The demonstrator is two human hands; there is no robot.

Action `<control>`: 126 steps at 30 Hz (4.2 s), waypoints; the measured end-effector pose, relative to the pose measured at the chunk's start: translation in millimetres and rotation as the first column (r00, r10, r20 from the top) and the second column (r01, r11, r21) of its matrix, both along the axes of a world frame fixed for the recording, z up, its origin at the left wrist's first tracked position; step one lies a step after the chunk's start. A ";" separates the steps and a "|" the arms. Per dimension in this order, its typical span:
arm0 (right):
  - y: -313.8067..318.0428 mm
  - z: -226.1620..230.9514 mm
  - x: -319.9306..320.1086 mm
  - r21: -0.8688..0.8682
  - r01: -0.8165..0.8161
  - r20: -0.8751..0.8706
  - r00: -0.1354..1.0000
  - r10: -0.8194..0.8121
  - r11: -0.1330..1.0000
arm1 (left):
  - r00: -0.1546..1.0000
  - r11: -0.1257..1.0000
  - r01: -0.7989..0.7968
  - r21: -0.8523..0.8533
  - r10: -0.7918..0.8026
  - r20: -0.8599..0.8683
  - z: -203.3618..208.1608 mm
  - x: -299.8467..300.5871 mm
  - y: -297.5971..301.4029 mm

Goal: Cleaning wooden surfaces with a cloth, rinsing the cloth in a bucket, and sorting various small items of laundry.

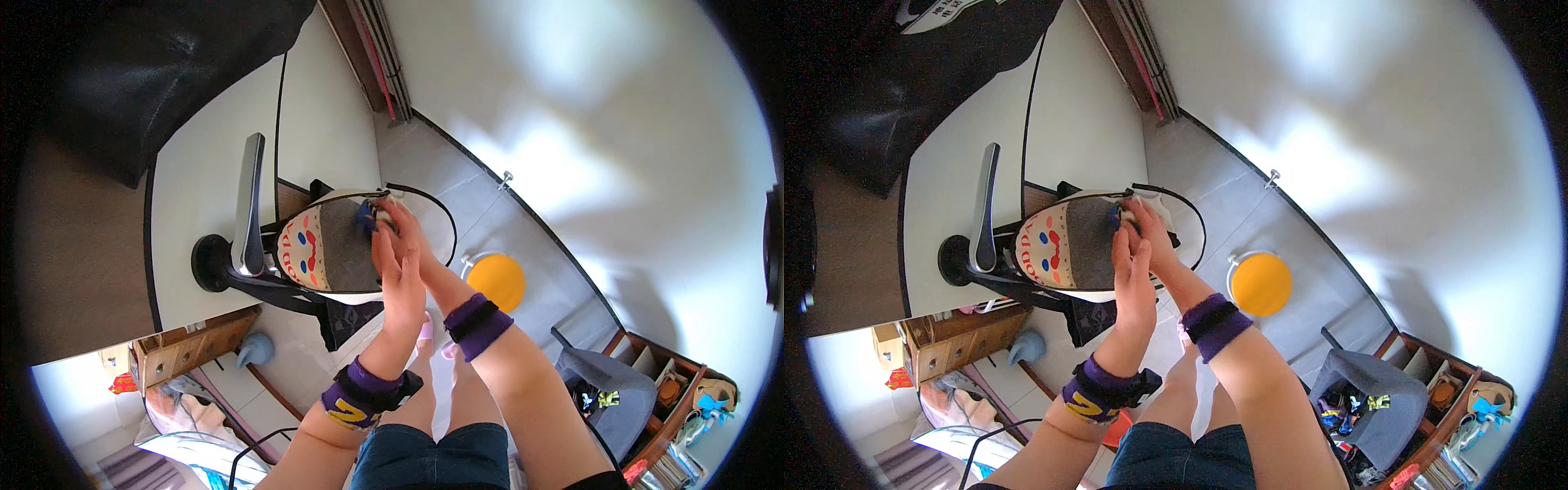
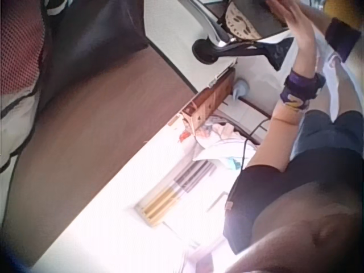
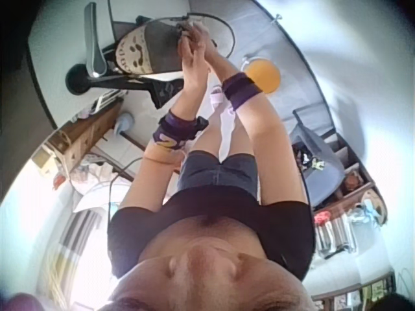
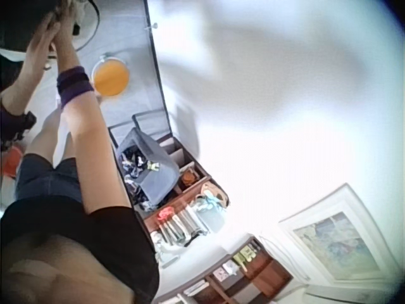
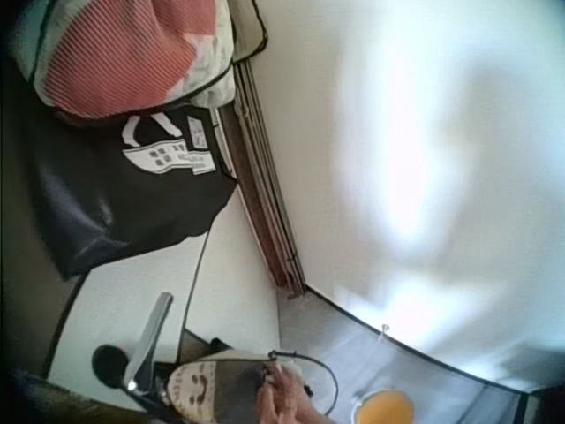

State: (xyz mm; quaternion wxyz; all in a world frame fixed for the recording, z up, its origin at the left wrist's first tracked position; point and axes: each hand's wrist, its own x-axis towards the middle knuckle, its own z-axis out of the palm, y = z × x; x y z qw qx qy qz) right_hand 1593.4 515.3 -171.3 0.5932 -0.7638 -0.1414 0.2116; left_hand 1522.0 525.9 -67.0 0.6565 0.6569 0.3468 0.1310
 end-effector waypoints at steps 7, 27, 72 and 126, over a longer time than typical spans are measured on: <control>-39.0 -3.1 -5.6 -0.240 -0.123 0.155 0.974 0.163 0.963 | 0.997 0.991 0.071 -0.116 -0.069 0.017 -3.8 -18.6 -6.1; -345.7 26.6 -217.9 -0.072 0.749 -0.490 0.548 -0.677 0.659 | 0.479 0.478 0.877 -0.044 -0.877 0.018 -3.0 -114.8 -174.8; -665.0 -132.1 -456.1 -0.237 0.956 -0.484 0.041 -0.874 0.176 | -0.092 -0.183 0.971 0.156 -0.881 -0.464 -225.2 -255.5 -628.4; -57.1 85.5 -25.1 -0.124 0.047 0.001 0.999 -0.047 0.991 | 0.711 -0.148 0.659 0.737 -0.195 -0.676 76.2 12.6 48.6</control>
